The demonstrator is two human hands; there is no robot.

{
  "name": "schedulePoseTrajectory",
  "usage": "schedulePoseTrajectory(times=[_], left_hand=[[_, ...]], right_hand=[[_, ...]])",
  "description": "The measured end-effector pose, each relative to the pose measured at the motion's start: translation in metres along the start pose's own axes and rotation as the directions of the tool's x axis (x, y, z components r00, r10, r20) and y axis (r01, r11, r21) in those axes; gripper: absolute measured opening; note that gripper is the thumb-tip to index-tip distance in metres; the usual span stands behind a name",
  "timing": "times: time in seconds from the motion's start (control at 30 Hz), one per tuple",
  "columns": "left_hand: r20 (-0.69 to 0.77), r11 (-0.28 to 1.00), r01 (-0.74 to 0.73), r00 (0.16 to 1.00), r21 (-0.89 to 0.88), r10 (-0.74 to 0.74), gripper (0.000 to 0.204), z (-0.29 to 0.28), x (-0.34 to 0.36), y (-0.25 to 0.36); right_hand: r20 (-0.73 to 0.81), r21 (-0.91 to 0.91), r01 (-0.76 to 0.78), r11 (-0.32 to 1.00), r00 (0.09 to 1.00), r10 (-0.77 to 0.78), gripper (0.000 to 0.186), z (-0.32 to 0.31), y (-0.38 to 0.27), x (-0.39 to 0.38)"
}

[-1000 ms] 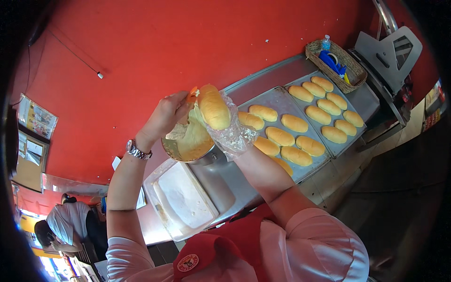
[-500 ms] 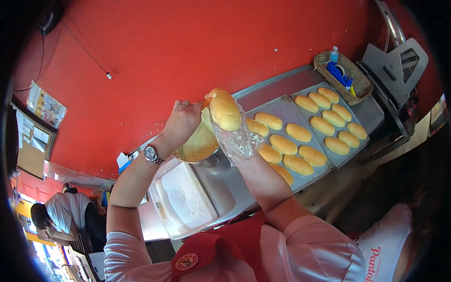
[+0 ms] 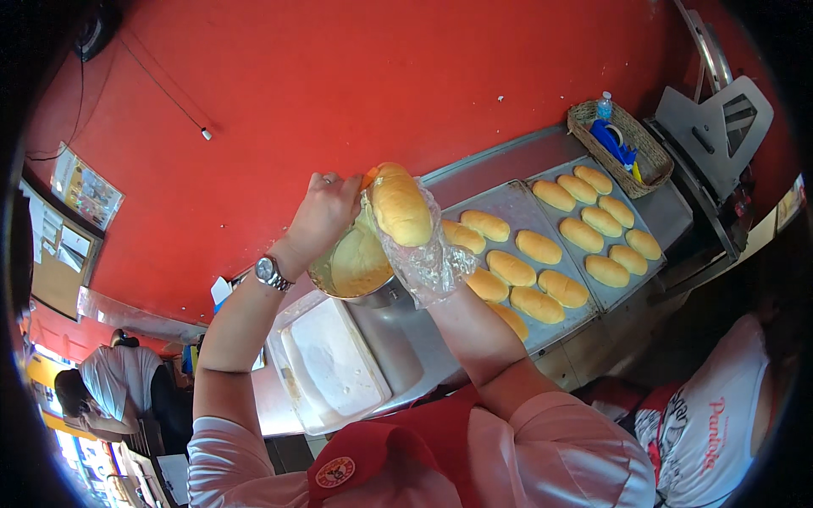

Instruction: The person applies butter to bread rolls using a wooden spatula, dips them in sugar, and places them on a metal tray, then retrieves a drink from a refrigerator and bags several items for a customer.

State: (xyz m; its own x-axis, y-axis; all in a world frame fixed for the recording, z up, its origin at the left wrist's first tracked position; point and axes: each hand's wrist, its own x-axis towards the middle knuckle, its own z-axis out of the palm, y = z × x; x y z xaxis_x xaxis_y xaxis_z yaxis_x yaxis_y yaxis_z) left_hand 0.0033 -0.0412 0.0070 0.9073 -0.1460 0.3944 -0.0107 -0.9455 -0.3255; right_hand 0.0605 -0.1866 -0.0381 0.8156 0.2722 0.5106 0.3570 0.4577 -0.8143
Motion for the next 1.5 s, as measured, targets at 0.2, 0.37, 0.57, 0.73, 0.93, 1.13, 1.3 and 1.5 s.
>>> schedulePoseTrajectory(times=[0.2,0.37,0.57,0.73,0.93,1.13,1.3,1.5], left_hand=[[0.153,0.989,0.05,0.988,-0.137,-0.029,0.022,0.019,-0.019,-0.016],[0.496,0.649,0.497,0.844,-0.576,-0.206,0.015,0.037,-0.025,-0.045],[0.323,0.797,0.139,0.944,-0.587,0.073,0.031,0.092,-0.036,-0.054],[0.477,0.862,0.047,0.848,-0.505,0.233,0.039,0.13,-0.048,-0.04],[0.633,0.876,0.14,0.743,-0.462,0.216,0.035,0.153,-0.053,-0.023],[0.791,0.088,0.808,0.589,-0.583,-0.163,0.025,0.132,-0.045,-0.057],[0.341,-0.249,0.235,0.705,-0.94,-0.622,0.016,0.033,-0.038,-0.055],[-0.584,0.789,-0.235,0.79,-0.568,-0.185,0.014,-0.036,-0.025,0.057]], right_hand=[[0.065,-0.233,0.124,0.965,0.992,-0.111,0.03,-0.022,-0.017,0.013],[0.11,0.576,-0.275,0.77,0.959,0.261,0.035,-0.066,-0.006,0.019],[0.288,0.931,-0.357,0.083,0.853,0.436,0.045,-0.116,0.021,0.007],[0.339,0.939,-0.312,-0.146,0.769,0.541,0.055,-0.12,0.034,-0.004],[0.349,0.884,-0.457,0.096,0.782,0.516,0.062,-0.109,0.05,-0.007],[0.409,0.874,-0.483,0.042,0.782,0.471,0.06,-0.091,0.053,-0.007],[0.45,0.864,-0.497,-0.08,0.692,0.565,0.057,-0.06,0.044,-0.015],[0.466,0.846,-0.533,-0.018,0.722,0.512,0.058,-0.037,0.048,-0.022]])
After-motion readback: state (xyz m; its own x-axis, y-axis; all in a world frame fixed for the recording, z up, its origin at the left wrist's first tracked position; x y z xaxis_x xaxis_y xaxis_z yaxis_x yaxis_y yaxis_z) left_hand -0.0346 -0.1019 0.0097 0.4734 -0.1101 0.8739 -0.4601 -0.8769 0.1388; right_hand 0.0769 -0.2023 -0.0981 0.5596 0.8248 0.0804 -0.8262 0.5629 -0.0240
